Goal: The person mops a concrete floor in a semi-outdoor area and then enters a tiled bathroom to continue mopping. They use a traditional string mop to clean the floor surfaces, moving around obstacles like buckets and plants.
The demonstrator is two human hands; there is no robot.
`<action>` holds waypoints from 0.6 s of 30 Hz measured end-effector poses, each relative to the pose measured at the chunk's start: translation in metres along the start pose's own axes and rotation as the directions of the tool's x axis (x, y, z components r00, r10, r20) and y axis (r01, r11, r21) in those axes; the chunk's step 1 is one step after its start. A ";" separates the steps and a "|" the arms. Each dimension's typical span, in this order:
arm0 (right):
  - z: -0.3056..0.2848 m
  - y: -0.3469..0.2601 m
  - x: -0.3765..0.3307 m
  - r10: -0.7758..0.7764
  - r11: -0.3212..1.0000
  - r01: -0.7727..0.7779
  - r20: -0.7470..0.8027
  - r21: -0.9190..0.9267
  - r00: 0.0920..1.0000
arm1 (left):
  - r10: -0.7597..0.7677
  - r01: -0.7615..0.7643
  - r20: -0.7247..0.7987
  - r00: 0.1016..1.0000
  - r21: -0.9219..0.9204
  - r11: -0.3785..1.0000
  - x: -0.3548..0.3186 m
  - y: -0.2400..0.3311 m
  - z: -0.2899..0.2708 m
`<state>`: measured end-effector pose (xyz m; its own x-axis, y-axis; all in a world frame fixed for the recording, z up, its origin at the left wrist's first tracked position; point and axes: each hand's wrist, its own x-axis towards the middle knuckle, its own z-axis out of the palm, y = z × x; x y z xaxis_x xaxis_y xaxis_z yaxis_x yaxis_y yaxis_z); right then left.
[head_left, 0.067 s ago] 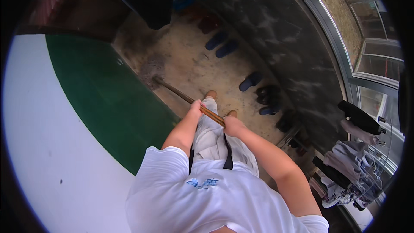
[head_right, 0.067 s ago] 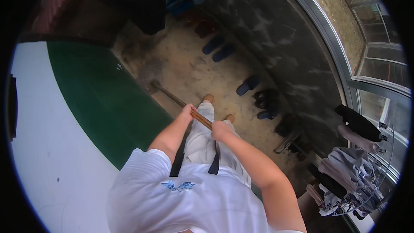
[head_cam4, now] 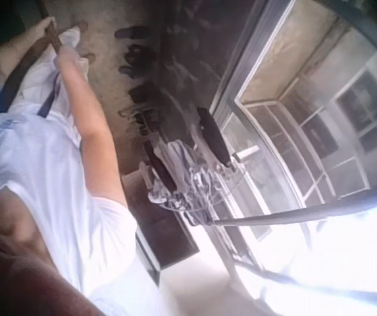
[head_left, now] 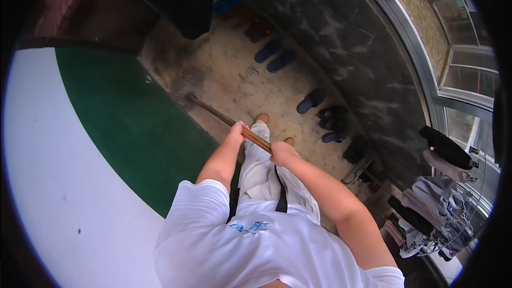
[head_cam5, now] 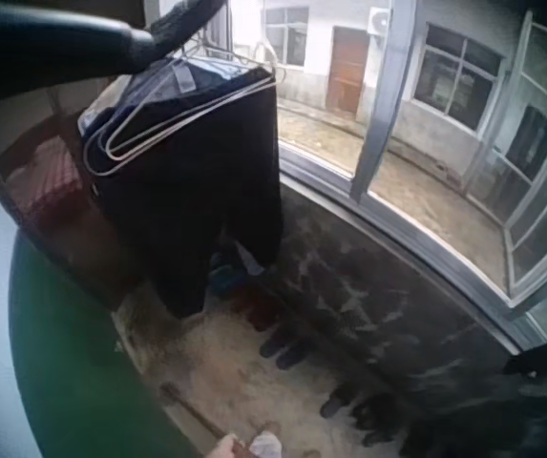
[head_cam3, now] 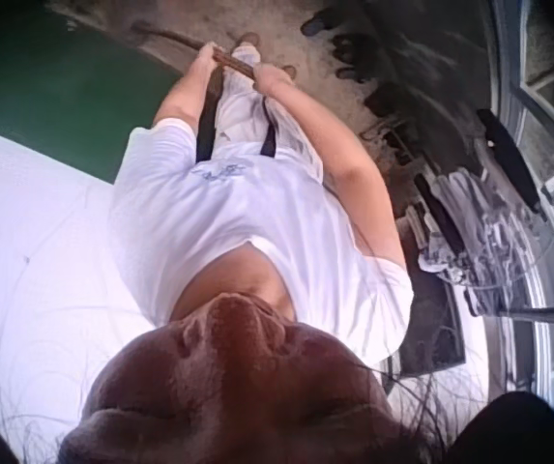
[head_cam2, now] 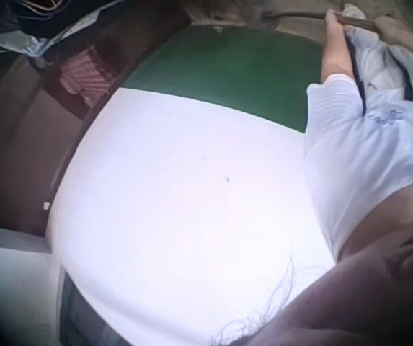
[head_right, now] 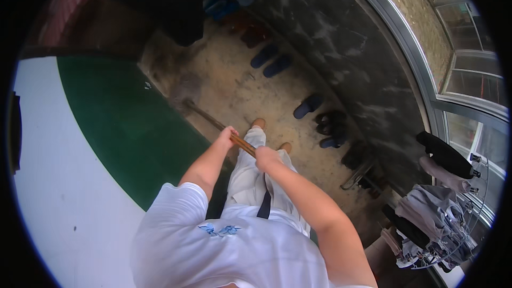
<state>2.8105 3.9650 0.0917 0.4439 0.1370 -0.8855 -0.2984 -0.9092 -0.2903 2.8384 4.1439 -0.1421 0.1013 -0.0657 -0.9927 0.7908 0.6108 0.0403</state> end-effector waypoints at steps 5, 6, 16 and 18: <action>-0.031 -0.028 0.013 0.082 0.994 -0.077 -0.068 0.076 0.994 | -0.038 0.036 0.020 0.999 0.078 0.996 0.006 0.045 0.009; -0.032 -0.018 0.012 0.082 0.996 -0.079 -0.076 0.044 0.994 | -0.031 0.029 0.013 0.999 0.109 0.994 0.002 0.040 0.017; -0.024 0.099 -0.092 0.163 0.986 -0.162 -0.232 0.024 0.959 | -0.174 0.126 0.173 0.969 0.259 0.958 -0.018 -0.087 0.102; 0.001 0.119 -0.116 0.238 0.970 -0.220 -0.248 0.100 0.939 | -0.192 0.129 0.153 0.969 0.350 0.928 -0.022 -0.127 0.112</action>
<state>2.7224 3.8415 0.1599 0.5550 -0.1854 -0.8109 -0.4718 -0.8730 -0.1233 2.8034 3.9797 -0.1124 0.0385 -0.3015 -0.9527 0.9580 0.2824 -0.0506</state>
